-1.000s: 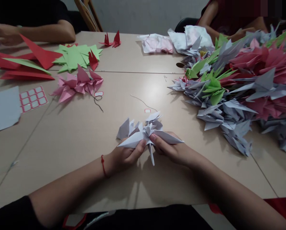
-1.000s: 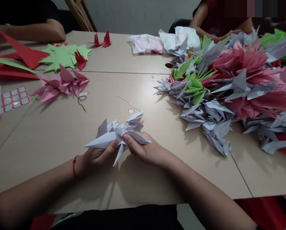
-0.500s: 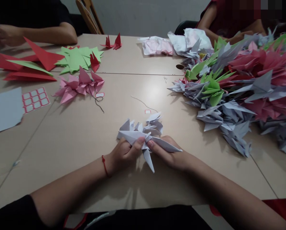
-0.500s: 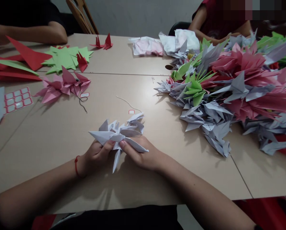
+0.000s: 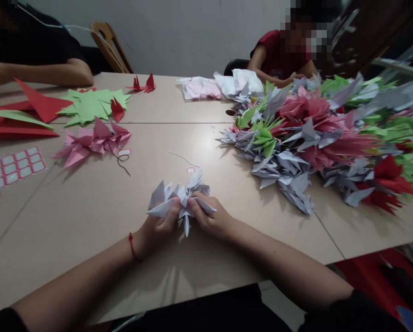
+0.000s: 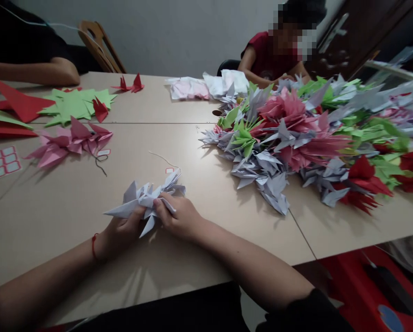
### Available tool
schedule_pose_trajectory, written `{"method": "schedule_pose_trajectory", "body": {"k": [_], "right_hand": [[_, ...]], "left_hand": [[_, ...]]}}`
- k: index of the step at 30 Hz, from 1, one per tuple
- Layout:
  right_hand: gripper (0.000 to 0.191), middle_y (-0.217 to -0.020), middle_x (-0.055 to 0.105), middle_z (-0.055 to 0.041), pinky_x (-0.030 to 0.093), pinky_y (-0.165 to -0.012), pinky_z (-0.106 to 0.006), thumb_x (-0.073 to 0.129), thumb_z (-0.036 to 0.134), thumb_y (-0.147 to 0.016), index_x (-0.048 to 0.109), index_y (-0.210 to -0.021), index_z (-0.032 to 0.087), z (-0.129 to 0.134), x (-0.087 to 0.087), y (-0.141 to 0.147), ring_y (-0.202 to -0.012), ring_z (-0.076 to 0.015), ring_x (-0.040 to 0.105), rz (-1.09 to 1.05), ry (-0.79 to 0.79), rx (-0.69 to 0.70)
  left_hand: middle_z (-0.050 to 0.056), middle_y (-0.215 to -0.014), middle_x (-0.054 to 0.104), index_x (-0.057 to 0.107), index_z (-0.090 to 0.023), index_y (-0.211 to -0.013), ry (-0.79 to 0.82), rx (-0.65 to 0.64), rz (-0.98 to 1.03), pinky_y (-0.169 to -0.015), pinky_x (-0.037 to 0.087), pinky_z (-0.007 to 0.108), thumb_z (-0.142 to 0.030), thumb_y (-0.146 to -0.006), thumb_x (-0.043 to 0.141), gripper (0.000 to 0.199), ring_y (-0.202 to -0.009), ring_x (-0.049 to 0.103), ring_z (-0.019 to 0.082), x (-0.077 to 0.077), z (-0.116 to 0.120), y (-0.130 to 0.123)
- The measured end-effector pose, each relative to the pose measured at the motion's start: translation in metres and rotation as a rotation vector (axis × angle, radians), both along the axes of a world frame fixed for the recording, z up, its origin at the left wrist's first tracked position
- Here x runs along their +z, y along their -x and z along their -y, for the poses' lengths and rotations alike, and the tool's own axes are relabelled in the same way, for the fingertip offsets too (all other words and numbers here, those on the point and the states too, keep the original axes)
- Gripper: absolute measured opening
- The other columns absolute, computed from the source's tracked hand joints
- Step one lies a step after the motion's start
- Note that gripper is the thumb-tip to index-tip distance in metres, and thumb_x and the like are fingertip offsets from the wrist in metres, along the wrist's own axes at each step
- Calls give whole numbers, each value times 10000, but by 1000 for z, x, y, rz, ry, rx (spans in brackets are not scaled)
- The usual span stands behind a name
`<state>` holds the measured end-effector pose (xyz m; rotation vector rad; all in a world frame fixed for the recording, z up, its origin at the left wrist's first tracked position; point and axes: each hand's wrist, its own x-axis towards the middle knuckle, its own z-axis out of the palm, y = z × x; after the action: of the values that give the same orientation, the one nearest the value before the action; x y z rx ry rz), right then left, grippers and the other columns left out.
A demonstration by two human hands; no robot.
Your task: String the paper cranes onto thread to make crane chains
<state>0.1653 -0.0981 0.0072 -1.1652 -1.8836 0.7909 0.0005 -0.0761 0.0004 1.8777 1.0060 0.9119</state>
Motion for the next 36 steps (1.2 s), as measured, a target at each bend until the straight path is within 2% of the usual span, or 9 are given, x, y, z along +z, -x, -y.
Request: {"method": "schedule_pose_trajectory", "body": {"k": [2, 8, 13, 16, 23, 26, 32, 36], "right_hand": [[243, -657, 514, -16, 405, -578, -273, 323, 330, -919, 438, -743, 207, -2, -2, 1, -586, -134, 483, 6, -3, -10], [228, -629, 495, 1, 400, -578, -265, 341, 329, -911, 420, -731, 214, -4, 0, 4, -563, -123, 466, 19, -23, -41], [253, -627, 496, 1, 405, -562, -259, 326, 322, -926, 414, -717, 212, -3, 1, 7, -565, -117, 465, -34, -52, -86], [257, -628, 486, 1, 408, -568, -262, 322, 328, -924, 393, -704, 216, -3, 1, 8, -570, -119, 464, -70, -68, -95], [237, -621, 486, 3, 403, -569, -262, 342, 295, -918, 391, -700, 214, -4, -4, 10, -568, -123, 461, -80, -65, -84], [234, -617, 489, 5, 403, -565, -260, 352, 296, -913, 392, -697, 216, -5, -3, 10, -558, -123, 458, -59, -61, -81], [243, -637, 510, -8, 413, -596, -267, 356, 286, -913, 403, -686, 215, -6, 1, 11, -593, -132, 478, -24, -56, -124], [247, -619, 484, -6, 407, -591, -267, 364, 289, -908, 372, -671, 220, -7, 0, 12, -584, -134, 464, -29, -39, -135]], "left_hand": [[-3, -618, 585, 536, -205, -723, 19, 13, 24, -701, 524, 267, -363, -898, 399, 273, -682, 594, 154, 1, -1, -1], [10, -717, 614, 562, -203, -766, 79, 25, 77, -674, 498, 274, -383, -893, 407, 269, -693, 585, 160, -2, -2, 1], [-24, -607, 499, 485, -194, -681, 27, 64, 83, -588, 450, 255, -390, -904, 386, 313, -568, 491, 122, 5, 3, -4], [-27, -610, 485, 469, -188, -679, 17, 99, 99, -584, 438, 243, -380, -895, 402, 297, -566, 476, 112, 9, 3, -8], [-34, -571, 460, 449, -189, -644, 146, 97, 165, -545, 430, 227, -397, -861, 448, 301, -520, 447, 103, 9, 2, -7], [-26, -582, 480, 468, -189, -647, 128, 86, 154, -549, 435, 231, -395, -863, 451, 299, -535, 467, 110, 10, 2, -6], [-14, -602, 514, 502, -193, -660, 37, 161, 92, -563, 440, 246, -397, -886, 427, 313, -571, 495, 124, 10, 3, -5], [-18, -584, 521, 510, -194, -642, -8, 164, 43, -563, 437, 252, -408, -879, 439, 327, -562, 493, 127, 11, 2, -4]]}}
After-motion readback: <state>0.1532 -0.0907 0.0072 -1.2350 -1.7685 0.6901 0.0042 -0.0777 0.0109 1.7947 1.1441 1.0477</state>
